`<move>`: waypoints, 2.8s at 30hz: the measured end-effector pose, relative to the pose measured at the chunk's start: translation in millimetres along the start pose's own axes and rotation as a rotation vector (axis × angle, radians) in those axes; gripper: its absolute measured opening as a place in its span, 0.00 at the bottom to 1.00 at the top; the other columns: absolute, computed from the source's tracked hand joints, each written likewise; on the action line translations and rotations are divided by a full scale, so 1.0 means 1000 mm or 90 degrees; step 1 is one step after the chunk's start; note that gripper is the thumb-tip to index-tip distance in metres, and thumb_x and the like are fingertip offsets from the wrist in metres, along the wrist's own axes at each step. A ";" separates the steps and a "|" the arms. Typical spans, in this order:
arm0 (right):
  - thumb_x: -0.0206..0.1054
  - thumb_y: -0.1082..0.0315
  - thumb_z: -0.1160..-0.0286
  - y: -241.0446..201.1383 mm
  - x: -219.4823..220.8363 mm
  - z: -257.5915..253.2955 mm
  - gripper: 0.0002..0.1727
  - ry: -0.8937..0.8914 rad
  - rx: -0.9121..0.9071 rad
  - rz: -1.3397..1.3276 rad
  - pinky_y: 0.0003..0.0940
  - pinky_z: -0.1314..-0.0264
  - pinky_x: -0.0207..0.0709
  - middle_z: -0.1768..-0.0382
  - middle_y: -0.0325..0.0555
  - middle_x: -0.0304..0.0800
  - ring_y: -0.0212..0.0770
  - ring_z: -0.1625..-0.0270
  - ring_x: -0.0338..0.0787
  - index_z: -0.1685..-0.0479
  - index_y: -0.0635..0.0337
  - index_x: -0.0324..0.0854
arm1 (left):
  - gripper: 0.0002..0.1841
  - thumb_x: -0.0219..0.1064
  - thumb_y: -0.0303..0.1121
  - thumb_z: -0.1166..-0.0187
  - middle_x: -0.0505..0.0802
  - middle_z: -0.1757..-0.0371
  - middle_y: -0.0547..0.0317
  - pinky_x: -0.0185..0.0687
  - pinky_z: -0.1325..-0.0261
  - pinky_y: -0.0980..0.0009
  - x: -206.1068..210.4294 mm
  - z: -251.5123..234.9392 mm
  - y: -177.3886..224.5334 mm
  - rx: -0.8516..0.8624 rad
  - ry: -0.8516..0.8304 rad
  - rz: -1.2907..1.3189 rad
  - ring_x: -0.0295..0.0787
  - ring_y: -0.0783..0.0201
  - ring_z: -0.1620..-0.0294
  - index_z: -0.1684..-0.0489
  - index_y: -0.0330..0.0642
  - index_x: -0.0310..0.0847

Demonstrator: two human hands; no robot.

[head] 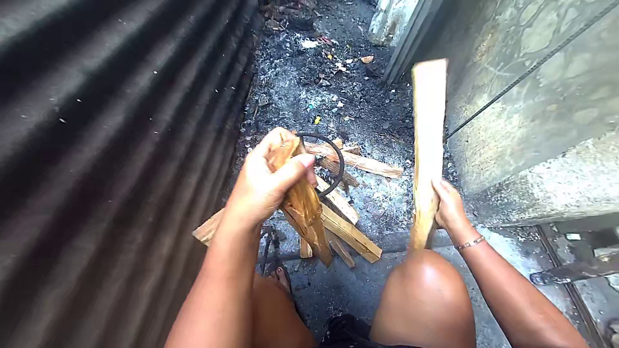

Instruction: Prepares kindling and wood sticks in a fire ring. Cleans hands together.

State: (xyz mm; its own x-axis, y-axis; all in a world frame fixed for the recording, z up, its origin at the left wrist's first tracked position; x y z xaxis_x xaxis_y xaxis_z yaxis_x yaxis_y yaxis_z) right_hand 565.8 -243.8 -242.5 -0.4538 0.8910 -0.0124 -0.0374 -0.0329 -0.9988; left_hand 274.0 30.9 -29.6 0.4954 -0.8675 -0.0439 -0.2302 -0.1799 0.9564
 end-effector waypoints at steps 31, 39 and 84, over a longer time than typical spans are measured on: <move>0.54 0.46 0.09 -0.168 0.192 0.093 0.29 -0.201 0.109 -0.738 0.57 0.25 0.80 0.31 0.60 0.83 0.58 0.30 0.87 0.19 0.56 0.64 | 0.29 0.64 0.64 0.20 0.95 0.67 0.51 0.95 0.72 0.61 -0.018 -0.001 -0.004 0.006 0.126 0.213 0.92 0.58 0.80 0.42 0.45 0.80; 0.42 0.30 0.14 -0.115 0.226 0.099 0.43 -0.317 0.232 -0.517 0.54 0.32 0.85 0.35 0.59 0.88 0.56 0.36 0.91 0.23 0.59 0.71 | 0.24 0.51 0.54 0.08 0.92 0.75 0.55 0.92 0.77 0.62 -0.042 0.014 0.004 -0.038 0.239 0.086 0.90 0.60 0.83 0.54 0.41 0.82; 0.85 0.72 0.43 0.000 -0.016 -0.014 0.51 -0.155 -0.170 0.636 0.84 0.29 0.64 0.22 0.65 0.75 0.75 0.22 0.74 0.11 0.49 0.65 | 0.31 0.34 0.57 0.05 0.98 0.58 0.59 0.94 0.73 0.66 -0.036 0.009 0.034 0.057 0.118 -0.131 0.94 0.62 0.75 0.16 0.48 0.64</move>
State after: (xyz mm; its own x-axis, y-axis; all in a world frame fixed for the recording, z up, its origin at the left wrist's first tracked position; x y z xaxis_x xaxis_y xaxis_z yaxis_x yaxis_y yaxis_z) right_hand 586.0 -251.9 -243.1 -0.3380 0.3984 -0.8527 0.6339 -0.5733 -0.5191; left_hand 240.5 51.3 1.8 0.6825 -0.7102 -0.1728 -0.1784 -0.3911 0.9029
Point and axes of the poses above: each hand's wrist, its own z-axis away from the middle knuckle, its own x-axis out of the palm, y = z × x, the point moved 10 cm from there along -z, towards the middle knuckle
